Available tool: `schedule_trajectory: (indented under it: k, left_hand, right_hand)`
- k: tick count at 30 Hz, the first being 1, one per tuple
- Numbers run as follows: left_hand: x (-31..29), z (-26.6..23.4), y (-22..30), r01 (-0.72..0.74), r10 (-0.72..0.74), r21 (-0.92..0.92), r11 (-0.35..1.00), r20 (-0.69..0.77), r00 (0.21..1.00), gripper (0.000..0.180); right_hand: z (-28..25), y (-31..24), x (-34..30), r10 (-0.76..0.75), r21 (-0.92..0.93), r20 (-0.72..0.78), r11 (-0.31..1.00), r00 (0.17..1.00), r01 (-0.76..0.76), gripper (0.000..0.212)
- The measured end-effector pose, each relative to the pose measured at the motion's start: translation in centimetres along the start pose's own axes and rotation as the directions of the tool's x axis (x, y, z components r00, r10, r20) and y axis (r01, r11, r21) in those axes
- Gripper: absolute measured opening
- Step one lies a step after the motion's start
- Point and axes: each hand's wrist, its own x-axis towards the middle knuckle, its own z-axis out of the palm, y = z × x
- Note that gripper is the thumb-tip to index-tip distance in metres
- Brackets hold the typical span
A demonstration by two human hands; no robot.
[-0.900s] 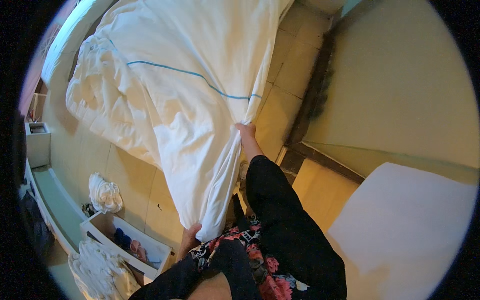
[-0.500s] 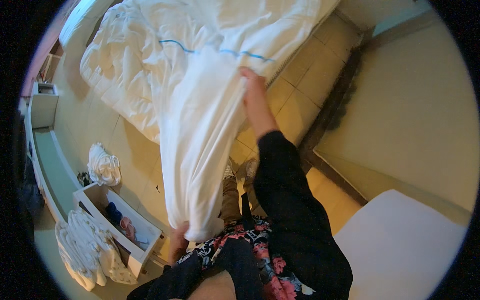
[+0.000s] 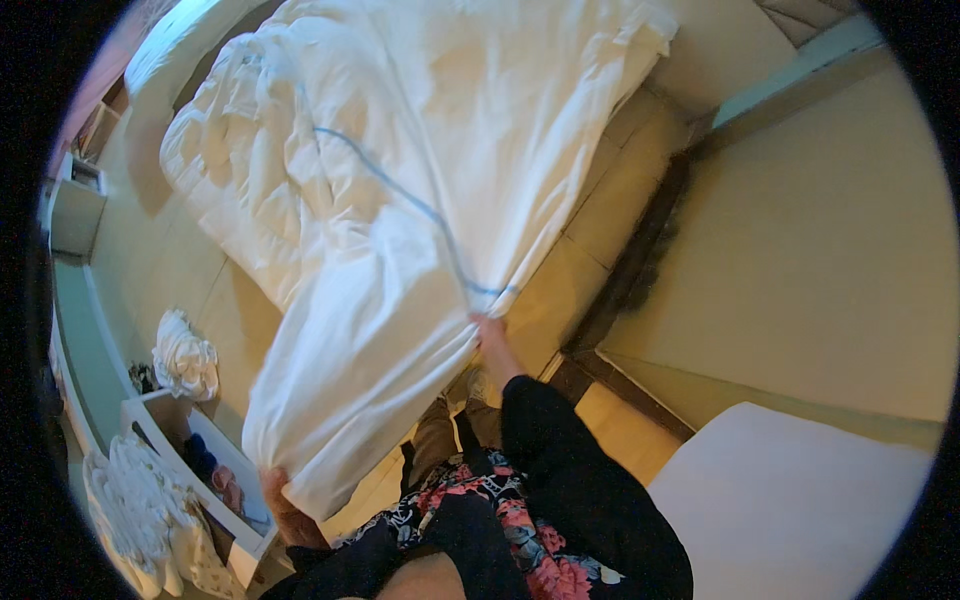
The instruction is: The person spreads a white duvet over a mattress, repeatedly lifting, shaking, and smoothing the fabric to cover the surface. The person adjusts the duvet edges and corners multiple times to align it with the bed frame.
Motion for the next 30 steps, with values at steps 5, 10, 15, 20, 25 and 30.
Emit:
schedule_trajectory:
  k: [5,10,15,20,25,30]
  left_hand:
    - [1.1,-23.9,-13.5,0.402,-0.182,0.57,0.717,-0.403,0.897,0.038]
    - [2.6,-21.1,-16.5,0.351,0.164,0.936,0.034,-0.352,0.922,0.028]
    - [0.4,5.1,-17.0,0.189,-0.467,0.858,0.478,0.066,0.882,0.042]
    - [5.6,16.9,-21.0,0.653,-0.534,-0.424,0.628,0.375,0.758,0.067]
    - [10.9,13.1,-24.3,0.275,-0.348,-0.585,0.763,-0.013,0.938,0.052]
    - [8.7,11.3,-20.2,0.121,-0.271,-0.576,0.808,-0.183,0.945,0.039]
  right_hand:
    - [1.5,5.9,-2.1,0.226,0.099,0.33,0.957,0.917,-0.272,0.024]
    - [5.4,3.4,-7.0,0.296,0.144,0.416,0.912,0.86,-0.383,0.024]
    - [4.5,1.2,-7.4,0.489,0.006,0.541,0.812,0.685,-0.584,0.023]
    - [4.1,-0.7,-8.0,0.441,-0.249,0.469,0.897,0.765,-0.365,0.023]
    - [3.3,-1.7,-6.7,0.31,0.061,0.571,0.907,0.76,-0.417,0.027]
    - [3.6,-9.2,-6.9,0.432,-0.083,0.64,0.861,0.635,-0.501,0.036]
